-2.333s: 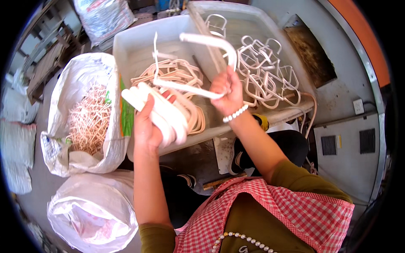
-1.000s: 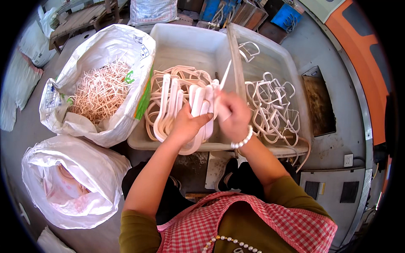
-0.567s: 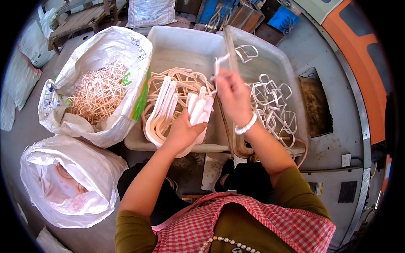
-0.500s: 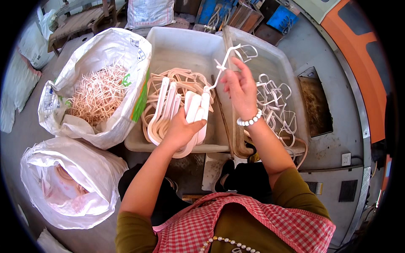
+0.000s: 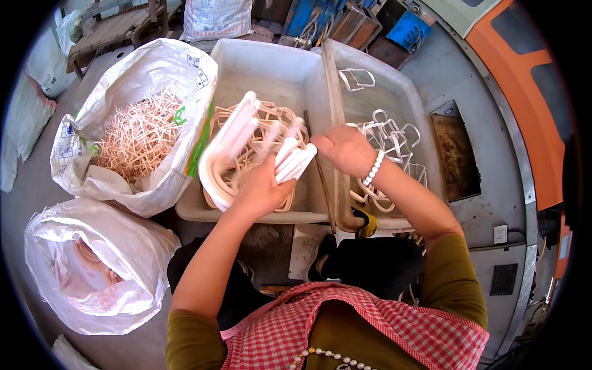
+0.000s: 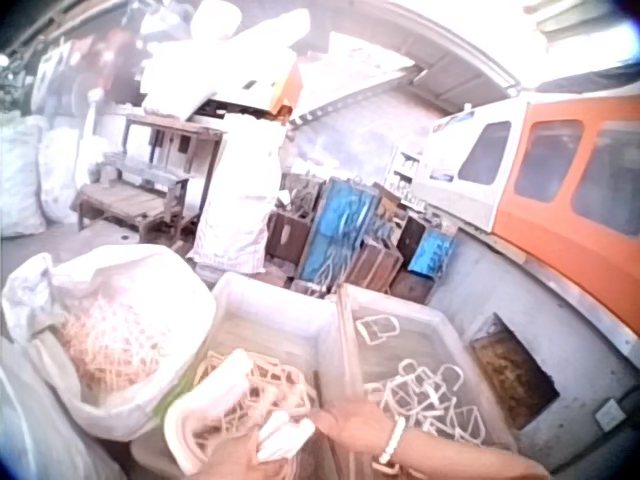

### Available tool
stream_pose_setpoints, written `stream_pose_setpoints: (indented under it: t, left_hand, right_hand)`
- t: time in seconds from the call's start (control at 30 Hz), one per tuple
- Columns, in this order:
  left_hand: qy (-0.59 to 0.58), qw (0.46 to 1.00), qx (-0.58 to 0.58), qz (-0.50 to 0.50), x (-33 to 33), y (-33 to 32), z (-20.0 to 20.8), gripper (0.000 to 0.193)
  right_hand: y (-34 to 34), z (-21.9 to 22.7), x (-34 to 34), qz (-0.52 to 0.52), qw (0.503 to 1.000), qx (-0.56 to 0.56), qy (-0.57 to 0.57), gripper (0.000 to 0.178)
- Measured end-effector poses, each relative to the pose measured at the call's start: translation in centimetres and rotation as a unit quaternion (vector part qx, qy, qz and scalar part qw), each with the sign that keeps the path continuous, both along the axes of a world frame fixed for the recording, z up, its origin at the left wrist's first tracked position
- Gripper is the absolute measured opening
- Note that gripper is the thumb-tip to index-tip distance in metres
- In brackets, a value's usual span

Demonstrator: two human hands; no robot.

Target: The person assembles plastic hangers by inserting white hooks into pink hanger bodies. They pick up hanger bodies from a bin, insert hooks, and place the completed hangers into a white sack. The process is repeated continuously.

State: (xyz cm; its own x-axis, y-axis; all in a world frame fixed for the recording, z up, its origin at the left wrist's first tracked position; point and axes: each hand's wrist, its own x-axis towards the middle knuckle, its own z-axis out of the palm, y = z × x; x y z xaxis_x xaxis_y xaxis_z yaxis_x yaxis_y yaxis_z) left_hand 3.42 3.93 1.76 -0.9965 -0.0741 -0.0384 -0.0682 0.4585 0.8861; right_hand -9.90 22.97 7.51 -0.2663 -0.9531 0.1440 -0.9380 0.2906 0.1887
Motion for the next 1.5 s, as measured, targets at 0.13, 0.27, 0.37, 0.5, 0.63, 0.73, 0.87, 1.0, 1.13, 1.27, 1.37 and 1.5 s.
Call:
stream_pose_setpoints:
  t: [0.13, 0.27, 0.37, 0.5, 0.63, 0.73, 0.87, 1.0, 1.13, 1.27, 1.37, 1.5]
  left_hand:
    - [0.144, 0.96, -0.237, -0.038, -0.2, 1.3, -3.4, 0.02]
    - [0.195, 0.948, -0.229, -0.101, 1.3, 3.2, -4.1, 0.021]
    - [0.137, 0.978, -0.117, -0.105, 1.9, 3.1, -3.2, 0.031]
    - [0.092, 0.991, 0.034, -0.088, 0.8, 2.3, -2.6, 0.045]
    - [0.012, 0.989, 0.126, -0.074, 0.7, 1.5, -3.9, 0.05]
    - [-0.009, 0.967, 0.252, -0.041, 0.0, 1.4, -4.3, 0.056]
    - [-0.088, 0.915, 0.389, -0.06, -0.6, 0.5, -2.9, 0.059]
    - [-0.08, 0.903, 0.416, -0.072, -0.7, 0.8, -3.1, 0.056]
    - [-0.09, 0.863, 0.494, -0.06, -0.5, 0.6, -1.9, 0.06]
    - [-0.074, 0.884, 0.458, -0.055, -0.6, 0.7, -2.2, 0.057]
    - [-0.033, 0.942, 0.33, -0.058, -0.3, 1.2, -2.2, 0.058]
    - [0.03, 0.999, 0.0, -0.023, 0.0, 1.4, -1.9, 0.046]
  right_hand:
    - [1.3, -1.3, 2.2, -0.173, 0.945, 0.19, -0.202, 0.015]
    - [4.2, -0.7, 0.8, -0.069, 0.831, 0.226, -0.503, 0.019]
    - [6.0, 0.2, 1.1, -0.265, 0.461, 0.12, -0.838, 0.029]
    - [6.0, -1.7, 3.6, -0.166, 0.218, -0.153, -0.949, 0.032]
    - [3.5, -0.3, 3.8, -0.277, 0.518, -0.148, -0.796, 0.039]
    - [3.6, 0.3, 1.8, -0.315, 0.489, -0.174, -0.794, 0.042]
    - [4.0, 2.5, 2.2, -0.207, 0.539, -0.263, -0.773, 0.042]
    - [4.5, 3.3, 2.4, -0.162, 0.806, -0.153, -0.548, 0.039]
    - [5.4, 4.3, 4.2, -0.156, 0.833, -0.097, -0.523, 0.055]
    - [4.1, 3.5, 5.4, -0.163, 0.912, -0.117, -0.357, 0.046]
    - [4.2, 3.0, 4.0, -0.258, 0.937, -0.152, -0.178, 0.021]
    - [5.7, -0.4, 2.6, -0.346, 0.915, -0.112, -0.173, 0.03]
